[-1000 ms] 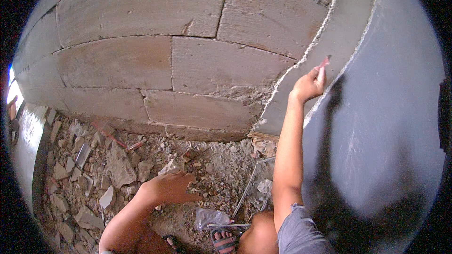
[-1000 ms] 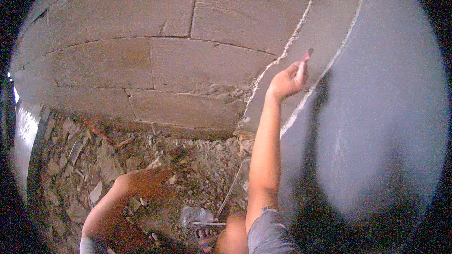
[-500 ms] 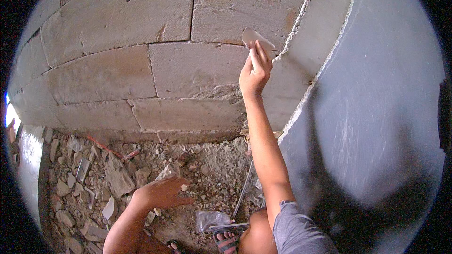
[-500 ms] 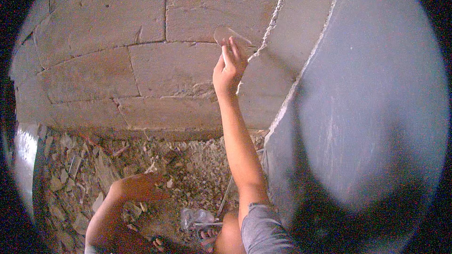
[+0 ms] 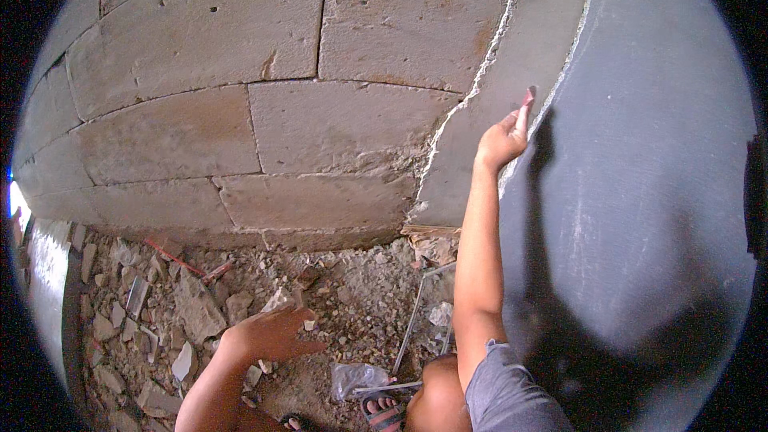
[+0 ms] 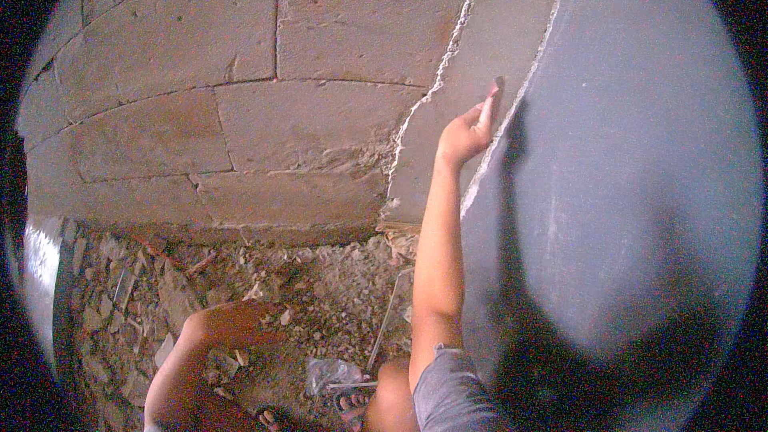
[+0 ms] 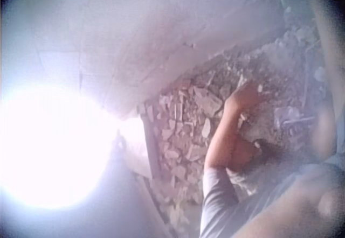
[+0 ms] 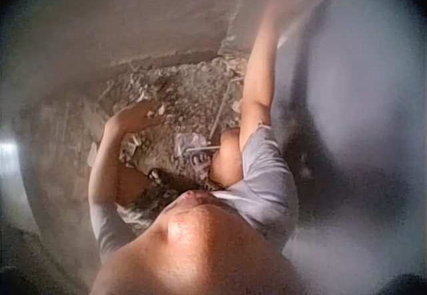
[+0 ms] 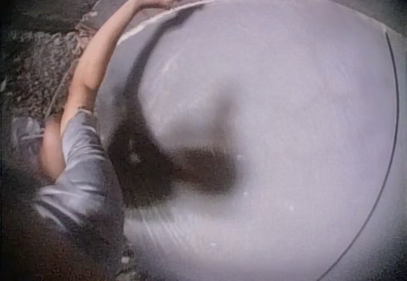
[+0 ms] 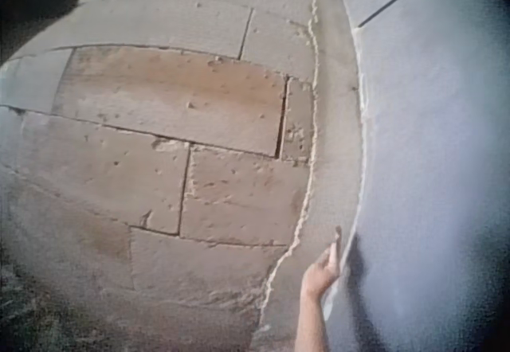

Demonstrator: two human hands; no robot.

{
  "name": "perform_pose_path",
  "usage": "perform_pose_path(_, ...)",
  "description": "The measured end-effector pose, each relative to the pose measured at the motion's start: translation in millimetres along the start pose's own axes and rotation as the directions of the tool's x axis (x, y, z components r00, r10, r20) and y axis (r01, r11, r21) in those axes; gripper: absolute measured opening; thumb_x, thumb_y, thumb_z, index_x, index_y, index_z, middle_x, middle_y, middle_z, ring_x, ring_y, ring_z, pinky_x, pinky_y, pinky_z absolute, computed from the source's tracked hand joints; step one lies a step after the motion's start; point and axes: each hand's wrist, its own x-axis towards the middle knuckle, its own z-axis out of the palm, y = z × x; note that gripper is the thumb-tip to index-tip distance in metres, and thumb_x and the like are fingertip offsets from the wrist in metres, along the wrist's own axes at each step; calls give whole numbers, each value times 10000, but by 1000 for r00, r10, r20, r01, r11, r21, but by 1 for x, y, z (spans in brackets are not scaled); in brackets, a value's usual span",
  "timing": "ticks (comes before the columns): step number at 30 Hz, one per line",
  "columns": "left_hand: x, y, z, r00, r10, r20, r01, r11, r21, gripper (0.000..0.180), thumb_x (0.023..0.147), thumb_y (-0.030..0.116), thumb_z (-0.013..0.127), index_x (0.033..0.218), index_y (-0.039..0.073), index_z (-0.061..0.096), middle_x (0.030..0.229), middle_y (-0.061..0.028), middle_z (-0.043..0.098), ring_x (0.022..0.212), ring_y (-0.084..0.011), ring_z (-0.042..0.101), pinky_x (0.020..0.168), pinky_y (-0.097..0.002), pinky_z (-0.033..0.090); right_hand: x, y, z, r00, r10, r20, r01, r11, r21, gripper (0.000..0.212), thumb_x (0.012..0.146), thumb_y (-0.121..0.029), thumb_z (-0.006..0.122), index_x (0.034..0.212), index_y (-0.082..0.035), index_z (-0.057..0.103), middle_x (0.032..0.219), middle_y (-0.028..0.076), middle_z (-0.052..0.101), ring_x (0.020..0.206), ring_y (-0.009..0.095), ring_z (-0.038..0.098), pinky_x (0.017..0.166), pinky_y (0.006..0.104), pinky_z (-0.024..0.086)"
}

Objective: The person sands the surface of a block wall using a piece of sandpaper, rubbing it over the mortar joints and the face of the blocks.

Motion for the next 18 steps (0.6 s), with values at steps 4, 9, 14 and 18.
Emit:
perform_pose_path(4,0,1,0,1000,-11,17,11,1000,15,768,811,612,540,1271,5,446,1230,-290,499,1181,-388,474,1007,-426,369,30,17,-15,996,-82,24,84,987,-139,358,913,-9,401,1249,7,524,1265,167,544,1181,284,518,990,331,390)
perform_pose_path(9,-2,6,-4,1000,28,-1,-28,999,-19,763,813,611,540,1263,1,449,1215,-289,509,1173,-391,479,1005,-432,370,17,55,-18,985,-136,104,155,967,-202,325,899,-27,443,1199,24,558,1174,199,595,1095,294,579,930,348,443)
perform_pose_path(14,-2,13,-5,996,-69,55,71,997,-38,743,821,608,533,1261,16,451,1224,-270,511,1173,-389,480,1001,-443,373,26,44,-14,988,9,152,33,961,-274,303,905,-49,449,1170,28,572,1140,194,613,1072,310,588,912,360,455)
perform_pose_path(18,-2,12,-4,999,-2,33,2,1000,2,752,824,622,515,1274,25,439,1250,-259,496,1188,-385,470,1003,-444,372,21,50,-15,983,-74,166,117,958,-261,309,895,-17,428,1167,30,569,1162,197,597,1100,327,563,927,365,445)
